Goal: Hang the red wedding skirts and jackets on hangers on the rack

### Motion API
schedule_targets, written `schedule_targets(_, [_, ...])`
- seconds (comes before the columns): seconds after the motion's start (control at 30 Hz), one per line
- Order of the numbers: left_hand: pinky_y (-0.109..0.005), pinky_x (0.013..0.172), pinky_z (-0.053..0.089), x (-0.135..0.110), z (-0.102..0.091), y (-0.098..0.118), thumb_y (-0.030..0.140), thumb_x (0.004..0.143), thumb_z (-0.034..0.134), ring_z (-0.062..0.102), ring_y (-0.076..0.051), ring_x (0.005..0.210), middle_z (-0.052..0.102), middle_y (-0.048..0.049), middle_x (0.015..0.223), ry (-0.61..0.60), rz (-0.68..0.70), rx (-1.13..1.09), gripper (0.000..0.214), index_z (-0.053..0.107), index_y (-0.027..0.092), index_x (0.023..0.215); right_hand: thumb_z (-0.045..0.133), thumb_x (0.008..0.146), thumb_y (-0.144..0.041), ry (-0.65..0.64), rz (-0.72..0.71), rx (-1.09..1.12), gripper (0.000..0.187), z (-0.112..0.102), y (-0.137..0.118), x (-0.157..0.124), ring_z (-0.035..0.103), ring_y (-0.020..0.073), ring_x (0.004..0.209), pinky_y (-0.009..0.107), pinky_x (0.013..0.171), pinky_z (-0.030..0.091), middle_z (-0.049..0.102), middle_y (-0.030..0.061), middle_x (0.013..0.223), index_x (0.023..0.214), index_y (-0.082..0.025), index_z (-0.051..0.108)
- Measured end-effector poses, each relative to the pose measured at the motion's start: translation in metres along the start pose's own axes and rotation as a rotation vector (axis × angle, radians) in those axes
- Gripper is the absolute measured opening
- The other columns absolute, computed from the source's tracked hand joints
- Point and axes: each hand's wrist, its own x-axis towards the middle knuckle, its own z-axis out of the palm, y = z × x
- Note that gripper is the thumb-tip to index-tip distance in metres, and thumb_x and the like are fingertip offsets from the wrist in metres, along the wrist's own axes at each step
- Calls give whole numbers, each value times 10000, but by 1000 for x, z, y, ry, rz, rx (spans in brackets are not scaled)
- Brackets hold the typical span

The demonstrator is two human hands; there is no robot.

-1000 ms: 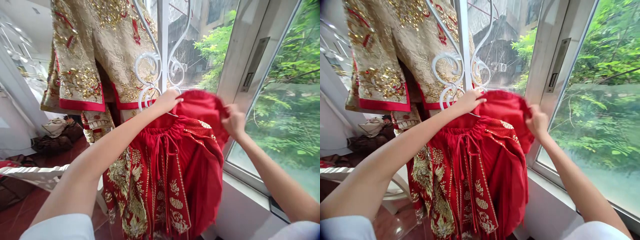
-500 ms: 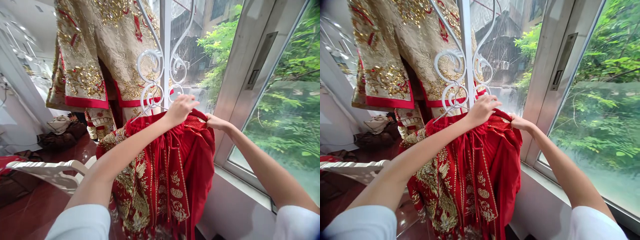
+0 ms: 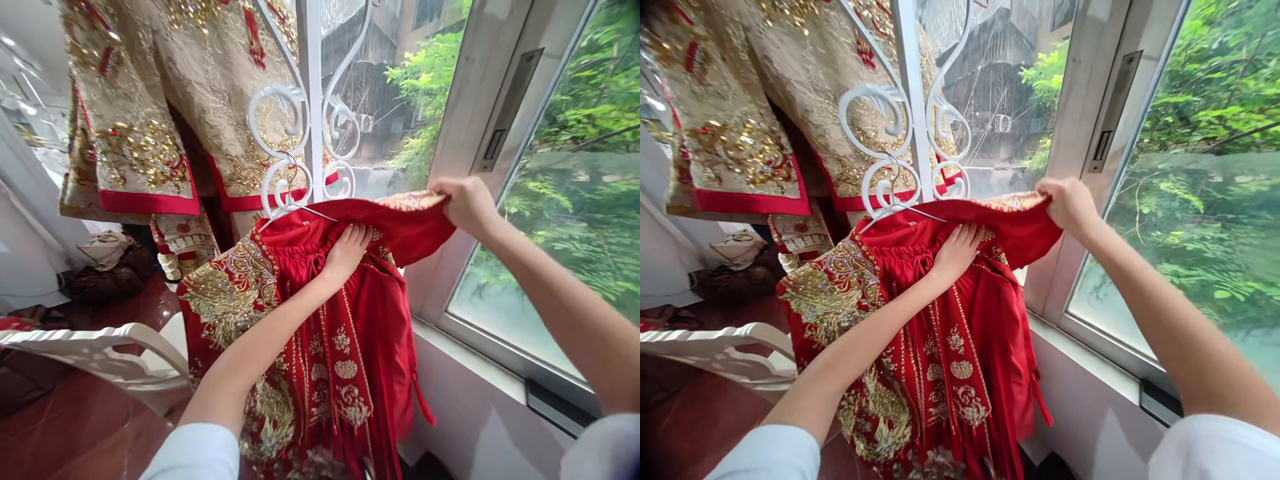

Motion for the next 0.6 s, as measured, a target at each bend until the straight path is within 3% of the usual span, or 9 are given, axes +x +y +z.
schedule_targets(0.1, [-373,1076,229,3,-5,3,228,908,229,411,-251,1218,512,-142,1275,0,5,-94,490,409,69,1335,428,601,-73,-177,-22,-20,401,33,2,-59,622,242,792,300,666,429,686,85,874,921,-173,647])
schedule_targets(0.2, [-418,1029,277,7,-15,8,253,899,267,460,-291,1121,567,-180,1164,24,-29,-190,462,531,52,1221,399,712,-152,-188,110,272,338,73,-1,-105,620,231,859,314,714,468,679,60,966,969,-203,612])
schedule_targets(0.27, [-427,1003,305,9,-17,11,204,883,285,481,-293,1075,592,-181,1111,36,-63,-226,430,572,74,1176,363,772,-205,-162,206,431,264,85,0,-116,619,213,815,309,695,487,685,41,903,892,-225,597])
schedule_targets(0.33, [-442,994,316,10,-13,11,145,864,289,483,-291,1084,604,-169,1111,26,-79,-234,428,573,107,1183,358,777,-210,-117,256,471,241,75,4,-110,611,210,796,310,698,490,680,41,871,858,-239,582])
schedule_targets(0.47, [-459,1033,288,17,5,10,97,860,273,455,-288,1177,579,-166,1199,-9,-147,-369,458,536,113,1234,377,726,-141,93,239,141,375,6,-3,-95,614,248,813,367,756,470,666,71,910,1010,-226,607])
schedule_targets(0.53, [-448,1073,246,20,11,13,92,859,286,426,-278,1225,568,-155,1227,-17,-246,-658,453,536,111,1237,359,743,-122,124,168,-49,457,-17,-33,-114,622,250,813,362,739,478,665,81,939,1122,-230,590])
schedule_targets(0.6, [-438,1082,251,17,13,19,127,856,353,426,-271,1235,592,-119,1203,-34,-405,-1073,404,573,143,1195,356,796,-143,43,68,-87,463,-13,-81,-154,627,216,706,319,648,505,673,81,850,1193,-255,567])
